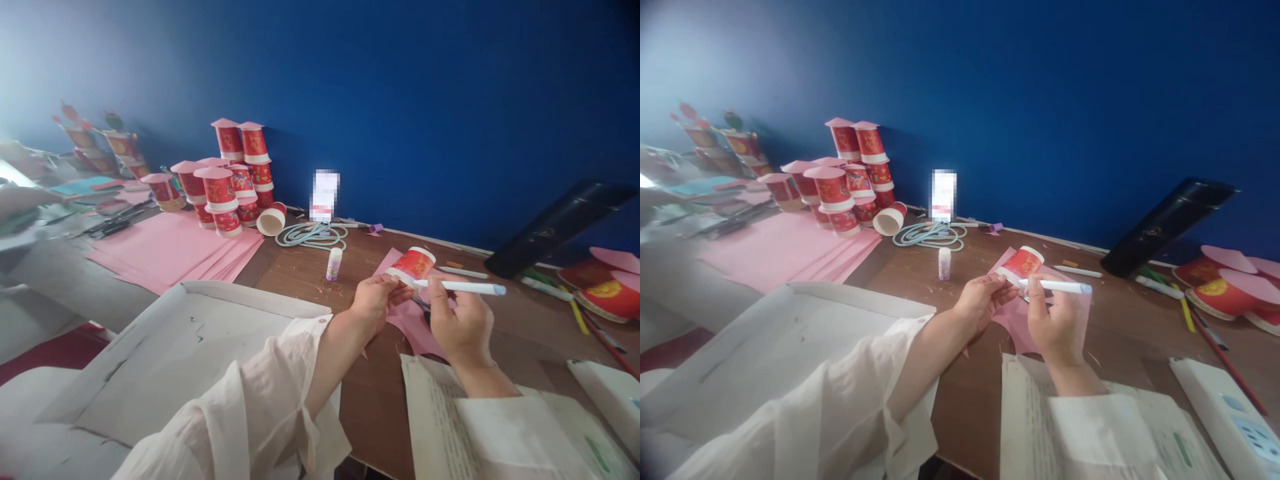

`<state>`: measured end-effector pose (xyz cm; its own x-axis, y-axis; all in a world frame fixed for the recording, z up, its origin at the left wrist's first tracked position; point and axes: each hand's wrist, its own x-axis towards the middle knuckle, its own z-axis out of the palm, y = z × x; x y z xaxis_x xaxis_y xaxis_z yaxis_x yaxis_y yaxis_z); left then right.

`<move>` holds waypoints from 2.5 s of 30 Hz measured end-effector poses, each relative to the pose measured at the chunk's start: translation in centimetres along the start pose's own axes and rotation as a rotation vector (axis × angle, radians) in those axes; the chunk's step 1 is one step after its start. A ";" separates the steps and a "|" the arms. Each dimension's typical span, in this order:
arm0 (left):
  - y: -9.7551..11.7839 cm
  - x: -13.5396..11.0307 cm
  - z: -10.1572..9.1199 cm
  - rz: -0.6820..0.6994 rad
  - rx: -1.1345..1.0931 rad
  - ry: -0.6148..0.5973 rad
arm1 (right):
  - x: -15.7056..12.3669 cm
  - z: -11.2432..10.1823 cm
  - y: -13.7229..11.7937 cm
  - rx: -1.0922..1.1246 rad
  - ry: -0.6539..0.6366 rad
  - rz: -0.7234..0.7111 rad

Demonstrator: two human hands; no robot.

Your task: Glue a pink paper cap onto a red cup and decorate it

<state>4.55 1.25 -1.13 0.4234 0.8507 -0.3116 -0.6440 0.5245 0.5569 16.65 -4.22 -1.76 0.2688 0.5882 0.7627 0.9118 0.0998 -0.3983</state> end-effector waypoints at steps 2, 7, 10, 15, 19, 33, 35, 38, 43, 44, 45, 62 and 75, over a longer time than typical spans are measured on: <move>0.0 0.1 -0.1 0.002 0.004 -0.006 | 0.0 0.0 0.0 -0.005 0.006 0.003; 0.0 0.0 -0.1 0.003 -0.003 -0.013 | 0.1 -0.1 0.2 0.014 0.001 0.001; 0.0 -0.1 0.0 0.007 -0.016 -0.010 | 0.1 -0.2 0.2 0.030 -0.015 0.016; 0.1 -0.1 0.0 -0.005 -0.030 0.009 | 0.1 -0.2 0.1 0.010 0.013 0.028; 0.1 -0.2 0.1 -0.003 -0.050 0.013 | 0.0 -0.1 0.1 0.074 -0.034 0.049; 0.8 -0.4 0.4 -0.112 -0.054 0.029 | -0.2 -0.3 0.3 0.067 0.133 0.094; 0.8 -0.3 0.3 -0.111 -0.038 0.020 | -0.2 -0.3 0.2 0.056 0.129 0.076; 0.8 -0.3 0.4 -0.104 -0.031 0.017 | -0.2 -0.3 0.1 0.041 0.130 0.071; 0.8 -0.3 0.5 -0.107 -0.020 0.012 | -0.1 -0.3 0.0 0.021 0.122 0.045; 0.8 -0.4 0.4 -0.105 -0.017 0.011 | -0.1 -0.3 0.0 0.023 0.119 0.036; 0.8 -0.4 0.4 -0.102 -0.013 0.011 | -0.1 -0.4 0.0 0.025 0.115 0.028; 0.6 -0.3 0.3 -0.089 0.008 0.004 | 0.0 -0.4 -0.1 0.013 0.125 0.037; 0.5 -0.4 0.3 -0.102 0.058 0.011 | 0.1 -0.5 -0.4 0.000 0.111 -0.031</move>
<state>4.24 1.16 -0.55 0.4775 0.7934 -0.3774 -0.5598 0.6058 0.5654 16.52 -4.65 -1.28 0.2735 0.4921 0.8265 0.9202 0.1164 -0.3738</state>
